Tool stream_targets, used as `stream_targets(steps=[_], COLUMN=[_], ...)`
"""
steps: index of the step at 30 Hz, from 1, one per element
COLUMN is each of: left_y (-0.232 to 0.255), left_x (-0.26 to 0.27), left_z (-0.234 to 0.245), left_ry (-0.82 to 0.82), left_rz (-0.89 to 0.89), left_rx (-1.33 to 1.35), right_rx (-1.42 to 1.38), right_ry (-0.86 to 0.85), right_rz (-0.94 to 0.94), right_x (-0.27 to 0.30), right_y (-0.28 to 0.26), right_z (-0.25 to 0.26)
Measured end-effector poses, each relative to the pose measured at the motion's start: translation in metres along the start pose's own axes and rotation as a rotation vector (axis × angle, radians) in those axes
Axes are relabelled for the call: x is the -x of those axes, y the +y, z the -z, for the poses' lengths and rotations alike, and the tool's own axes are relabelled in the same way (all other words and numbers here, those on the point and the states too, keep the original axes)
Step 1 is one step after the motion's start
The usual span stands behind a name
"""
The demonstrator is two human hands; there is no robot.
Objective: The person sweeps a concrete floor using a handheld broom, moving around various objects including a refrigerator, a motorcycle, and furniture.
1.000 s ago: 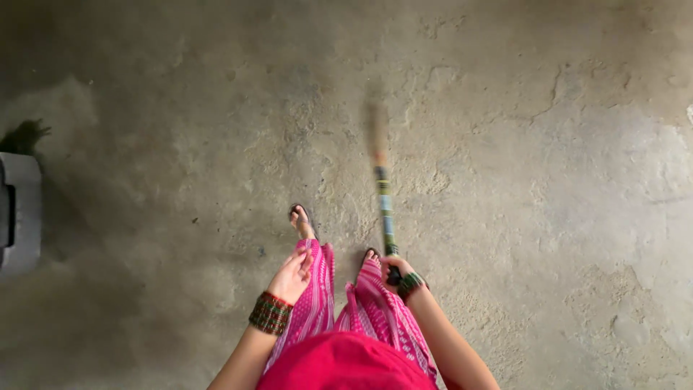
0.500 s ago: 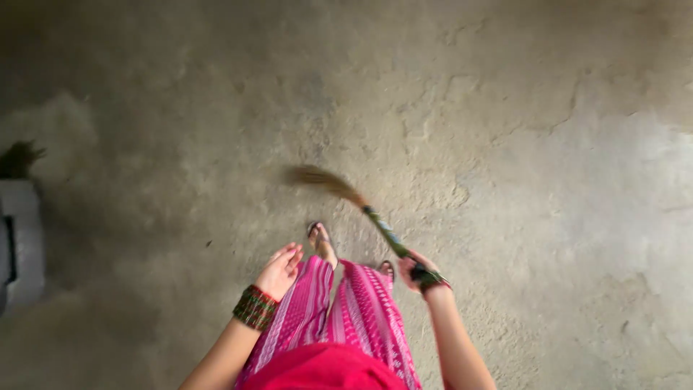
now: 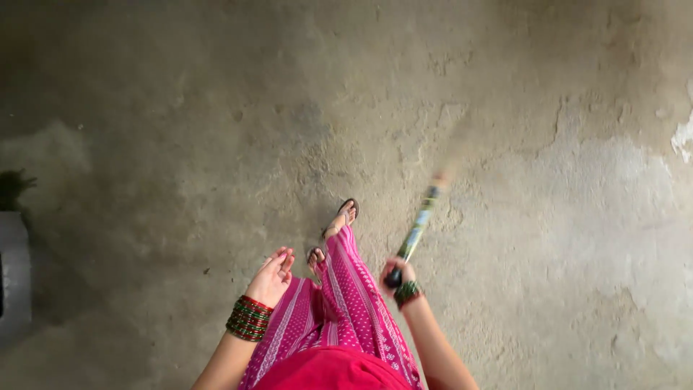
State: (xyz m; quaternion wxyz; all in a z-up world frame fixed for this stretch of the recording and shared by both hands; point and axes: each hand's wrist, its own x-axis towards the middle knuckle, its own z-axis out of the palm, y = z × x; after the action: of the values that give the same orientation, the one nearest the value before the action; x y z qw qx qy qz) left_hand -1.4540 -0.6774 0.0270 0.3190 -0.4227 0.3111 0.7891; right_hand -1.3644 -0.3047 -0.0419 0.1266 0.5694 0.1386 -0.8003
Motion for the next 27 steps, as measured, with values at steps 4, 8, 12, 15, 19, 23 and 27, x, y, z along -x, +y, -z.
stream_targets(steps=[4, 8, 12, 15, 19, 23, 27], left_y=[0.027, 0.034, 0.072, 0.106, 0.133, 0.146, 0.160], left_x=[-0.015, -0.034, -0.061, -0.074, -0.081, -0.093, -0.117], left_z=[-0.012, -0.031, -0.070, -0.095, -0.120, -0.137, -0.155], left_ry=[0.047, 0.055, 0.005, 0.036, 0.056, 0.013, -0.024], left_rz=[-0.031, 0.035, 0.054, 0.039, 0.031, 0.027, 0.067], left_rx=[-0.018, -0.080, -0.110, -0.173, -0.195, -0.218, -0.223], right_rx=[0.074, 0.079, -0.242, -0.456, -0.940, -0.939, -0.473], right_ry=[-0.045, -0.141, -0.290, -0.170, -0.095, -0.583, -0.009], right_rz=[-0.342, -0.395, -0.587, -0.509, -0.173, 0.237, 0.184], right_x=[-0.031, -0.088, -0.095, -0.049, 0.004, -0.032, -0.084], right_y=[0.023, 0.049, -0.036, -0.139, -0.212, -0.232, -0.150], right_z=[-0.050, -0.138, -0.131, -0.068, -0.026, -0.076, -0.177])
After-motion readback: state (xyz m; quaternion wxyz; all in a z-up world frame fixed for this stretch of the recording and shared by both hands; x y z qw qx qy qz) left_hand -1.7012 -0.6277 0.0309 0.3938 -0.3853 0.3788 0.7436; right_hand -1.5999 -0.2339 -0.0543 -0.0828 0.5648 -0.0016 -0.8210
